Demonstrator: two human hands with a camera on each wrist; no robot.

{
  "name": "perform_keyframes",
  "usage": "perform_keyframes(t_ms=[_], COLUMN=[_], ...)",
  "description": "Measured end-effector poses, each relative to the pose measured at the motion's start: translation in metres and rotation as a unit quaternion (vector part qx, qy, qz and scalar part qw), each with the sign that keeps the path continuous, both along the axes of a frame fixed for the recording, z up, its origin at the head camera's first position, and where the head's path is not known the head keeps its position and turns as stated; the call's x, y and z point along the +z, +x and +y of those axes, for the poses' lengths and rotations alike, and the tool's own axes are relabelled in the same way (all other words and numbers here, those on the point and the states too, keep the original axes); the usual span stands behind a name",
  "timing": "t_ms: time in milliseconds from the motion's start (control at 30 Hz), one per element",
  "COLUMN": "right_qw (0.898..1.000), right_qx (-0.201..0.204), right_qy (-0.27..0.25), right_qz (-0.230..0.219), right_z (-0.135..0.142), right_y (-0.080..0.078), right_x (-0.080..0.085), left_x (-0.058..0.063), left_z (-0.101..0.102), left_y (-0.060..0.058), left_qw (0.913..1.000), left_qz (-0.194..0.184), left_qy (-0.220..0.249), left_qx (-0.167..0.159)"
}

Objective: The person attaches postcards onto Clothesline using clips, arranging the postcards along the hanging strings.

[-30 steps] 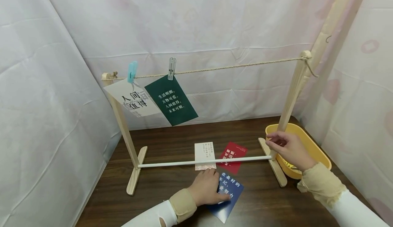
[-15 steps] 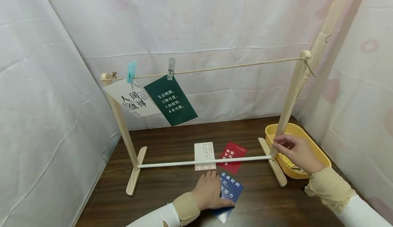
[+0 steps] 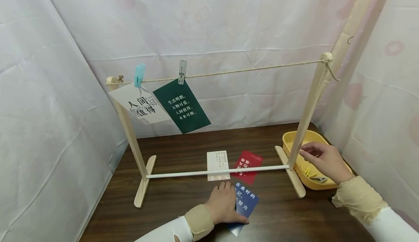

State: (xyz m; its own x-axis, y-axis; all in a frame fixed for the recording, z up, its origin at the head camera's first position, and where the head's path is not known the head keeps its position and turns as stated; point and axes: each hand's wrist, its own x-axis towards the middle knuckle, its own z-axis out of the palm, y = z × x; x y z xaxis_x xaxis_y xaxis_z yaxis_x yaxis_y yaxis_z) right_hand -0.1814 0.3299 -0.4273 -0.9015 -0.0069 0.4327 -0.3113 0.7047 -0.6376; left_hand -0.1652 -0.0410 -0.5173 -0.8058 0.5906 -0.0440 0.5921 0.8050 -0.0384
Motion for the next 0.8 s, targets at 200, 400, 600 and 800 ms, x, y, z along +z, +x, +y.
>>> perform_keyframes(t_ms=[200, 400, 600, 800], right_qw=[1.000, 0.998, 0.991, 0.986], right_qx=[-0.011, -0.021, -0.024, -0.012], right_qy=[0.012, 0.027, 0.070, 0.107], right_qz=[-0.025, -0.061, -0.108, -0.126], right_z=[0.010, 0.019, 0.025, 0.029], right_y=[-0.003, -0.010, -0.021, -0.029], right_x=[-0.001, -0.001, 0.004, 0.007], left_x=[0.003, 0.007, 0.013, 0.017], left_z=[-0.002, -0.004, -0.007, -0.012], left_y=[-0.003, -0.006, -0.011, -0.018], left_qw=[0.9997, 0.9991, 0.9985, 0.9954], left_qz=[-0.022, -0.036, -0.044, -0.064], left_qy=[0.009, 0.024, 0.032, 0.070], left_qx=[0.001, 0.002, 0.002, 0.012])
